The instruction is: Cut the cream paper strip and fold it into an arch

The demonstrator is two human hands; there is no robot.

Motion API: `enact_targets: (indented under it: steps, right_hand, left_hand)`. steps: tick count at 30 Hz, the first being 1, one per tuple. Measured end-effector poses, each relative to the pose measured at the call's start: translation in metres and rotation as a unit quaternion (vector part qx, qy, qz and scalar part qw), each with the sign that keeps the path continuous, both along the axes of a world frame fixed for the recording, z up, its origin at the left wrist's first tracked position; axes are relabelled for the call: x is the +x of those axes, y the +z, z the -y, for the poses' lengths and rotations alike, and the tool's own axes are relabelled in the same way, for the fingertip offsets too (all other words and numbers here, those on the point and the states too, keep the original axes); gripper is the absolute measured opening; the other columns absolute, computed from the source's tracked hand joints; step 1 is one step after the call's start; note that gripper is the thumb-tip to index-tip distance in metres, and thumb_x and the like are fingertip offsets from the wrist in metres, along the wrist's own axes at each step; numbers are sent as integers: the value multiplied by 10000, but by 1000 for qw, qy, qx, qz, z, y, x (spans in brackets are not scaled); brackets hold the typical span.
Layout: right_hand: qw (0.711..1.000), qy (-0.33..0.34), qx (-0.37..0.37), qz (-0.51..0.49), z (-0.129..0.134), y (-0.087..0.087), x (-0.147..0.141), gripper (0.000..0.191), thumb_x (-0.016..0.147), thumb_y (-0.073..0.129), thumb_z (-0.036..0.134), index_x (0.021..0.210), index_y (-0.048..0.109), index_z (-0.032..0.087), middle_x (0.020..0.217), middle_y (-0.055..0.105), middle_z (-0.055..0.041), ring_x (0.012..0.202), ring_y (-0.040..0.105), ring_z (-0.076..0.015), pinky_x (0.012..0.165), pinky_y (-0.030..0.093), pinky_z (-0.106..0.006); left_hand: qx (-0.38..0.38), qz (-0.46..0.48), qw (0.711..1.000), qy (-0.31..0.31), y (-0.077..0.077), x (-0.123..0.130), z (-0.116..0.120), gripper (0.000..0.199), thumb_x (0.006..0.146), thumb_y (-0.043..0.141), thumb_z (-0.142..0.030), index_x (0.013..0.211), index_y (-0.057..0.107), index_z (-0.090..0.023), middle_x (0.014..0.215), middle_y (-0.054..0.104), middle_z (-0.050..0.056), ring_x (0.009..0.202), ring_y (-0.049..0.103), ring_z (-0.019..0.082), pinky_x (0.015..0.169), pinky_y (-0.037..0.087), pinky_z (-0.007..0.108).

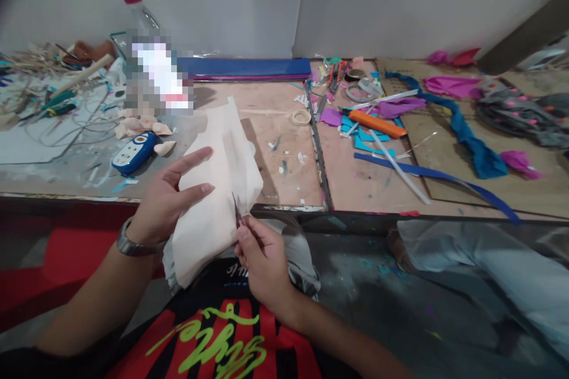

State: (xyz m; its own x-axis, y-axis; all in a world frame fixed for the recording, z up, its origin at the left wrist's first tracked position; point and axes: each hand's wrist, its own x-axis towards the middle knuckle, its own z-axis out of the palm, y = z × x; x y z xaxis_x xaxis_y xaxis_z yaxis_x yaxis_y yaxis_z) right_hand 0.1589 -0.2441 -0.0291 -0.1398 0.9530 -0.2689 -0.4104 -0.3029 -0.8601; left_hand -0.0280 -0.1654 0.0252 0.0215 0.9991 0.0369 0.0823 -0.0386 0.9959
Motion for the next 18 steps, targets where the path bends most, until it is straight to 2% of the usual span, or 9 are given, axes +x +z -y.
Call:
enact_targets:
  steps: [4,8,18]
  right_hand:
    - [1000,3,8,6,-1,0,0,424,897,731,584,857,692,163,583,504,43,469,327,-48,429,260,-176]
    - [1000,-7,-9,-5,-3,2,-2,444,863,755,605,851,690,166,584,514,42,461,306,-44,414,251,-175]
    - [1000,-22,-17,1,-2,1,-3,434,862,764,596,872,694,168,575,501,51,468,340,-47,423,273,-168]
  left_hand:
    - [31,-25,999,8,1,-1,-1,690,762,886,-361,1402,659,-237,1552,565,101,1494,457,346,1250,389,511]
    - [24,-23,999,3,1,-1,0,714,770,878,-364,1430,635,-238,1554,561,105,1474,480,355,1225,423,522]
    - [32,-20,999,7,0,1,0,728,761,885,-344,1436,632,-244,1553,563,95,1496,458,328,1260,384,488]
